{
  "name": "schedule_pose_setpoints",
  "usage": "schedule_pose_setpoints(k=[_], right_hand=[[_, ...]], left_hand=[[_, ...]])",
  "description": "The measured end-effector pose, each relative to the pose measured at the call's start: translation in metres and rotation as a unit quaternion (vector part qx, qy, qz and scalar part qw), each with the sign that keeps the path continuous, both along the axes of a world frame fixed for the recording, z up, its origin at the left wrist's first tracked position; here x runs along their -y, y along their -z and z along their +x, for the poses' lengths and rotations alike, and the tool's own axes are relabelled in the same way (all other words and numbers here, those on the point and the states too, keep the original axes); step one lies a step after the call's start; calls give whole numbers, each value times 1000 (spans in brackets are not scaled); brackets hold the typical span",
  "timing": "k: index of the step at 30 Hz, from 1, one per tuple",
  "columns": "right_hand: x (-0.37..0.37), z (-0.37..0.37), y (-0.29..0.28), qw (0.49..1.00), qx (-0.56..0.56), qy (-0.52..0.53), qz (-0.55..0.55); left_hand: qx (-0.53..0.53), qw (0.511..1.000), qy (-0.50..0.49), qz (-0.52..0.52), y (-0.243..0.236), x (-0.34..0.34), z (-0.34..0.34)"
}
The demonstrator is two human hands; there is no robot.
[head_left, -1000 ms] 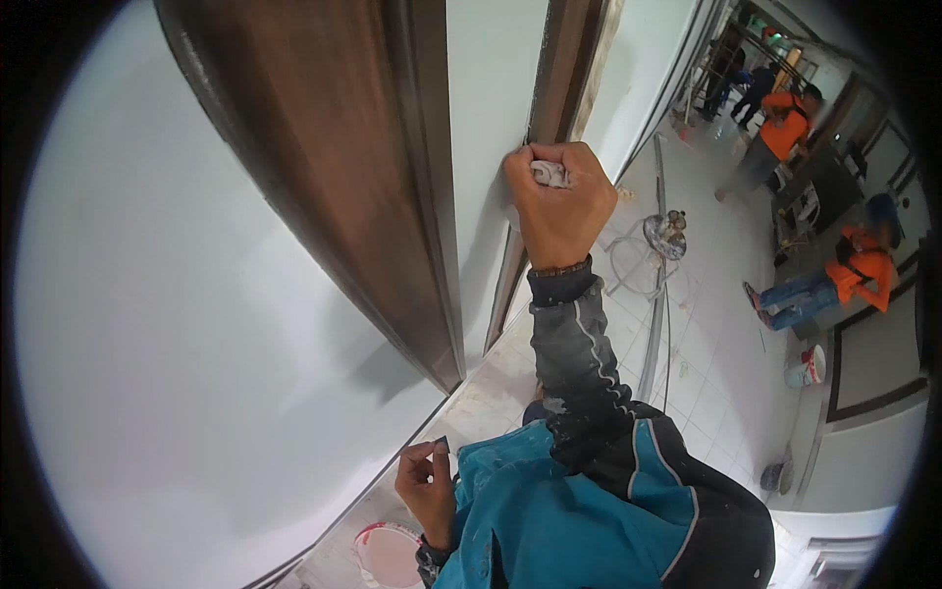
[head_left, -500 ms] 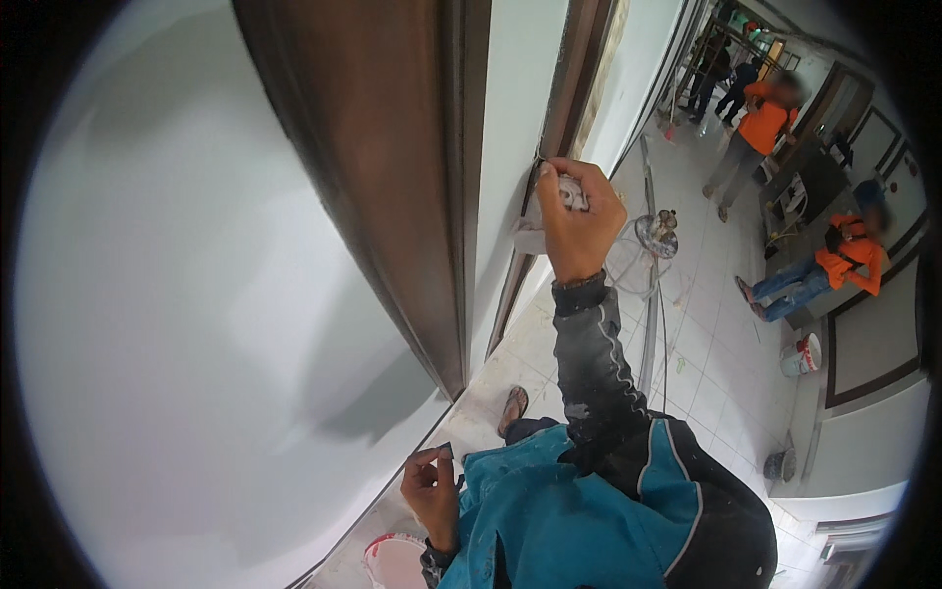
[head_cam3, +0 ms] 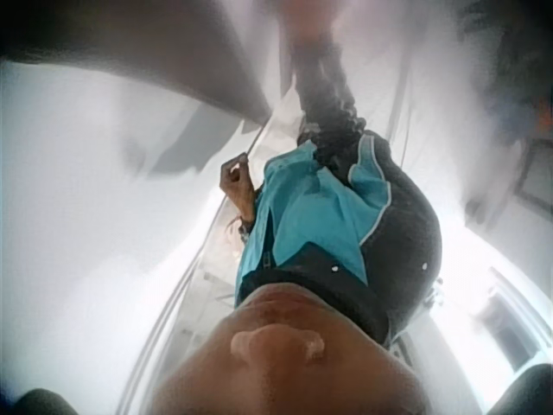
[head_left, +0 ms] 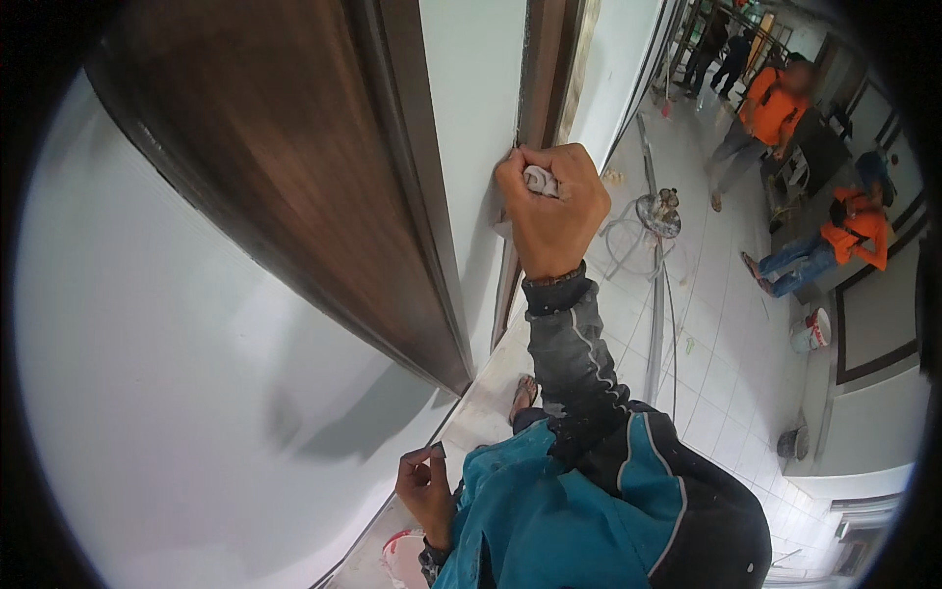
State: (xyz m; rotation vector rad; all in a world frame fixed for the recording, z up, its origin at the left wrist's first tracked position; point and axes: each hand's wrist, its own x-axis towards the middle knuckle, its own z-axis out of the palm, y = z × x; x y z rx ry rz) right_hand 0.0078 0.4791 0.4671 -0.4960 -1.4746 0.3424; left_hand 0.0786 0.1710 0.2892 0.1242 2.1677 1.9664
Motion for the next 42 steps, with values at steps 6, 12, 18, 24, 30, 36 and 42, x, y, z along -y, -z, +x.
schedule_pose_setpoints(k=[6, 12, 18, 24, 30, 36, 42], right_hand=[[0, 3, -3, 999, 29, 5, -31], [-8, 5, 3, 996, 35, -50, -60], [-16, 9, 12, 988, -14, -118, -98], [-9, 6, 10, 992, -20, -110, -64], [-12, 3, 4, 996, -14, -87, -28], [-9, 5, 1, 998, 15, -59, -20], [-10, 4, 1, 998, 14, -66, -2]], left_hand=[[5, 1000, -5, -4, 1, 0, -2], [5, 1000, 0, 6, 1, -5, -6], [1, 1000, -24, 14, 3, -8, -9], [18, 999, -28, 8, 1, -13, -14], [12, 1000, -21, 12, 8, -18, -17], [6, 1000, -18, -8, 7, -21, -17], [3, 1000, -15, -22, 4, -25, -17]])
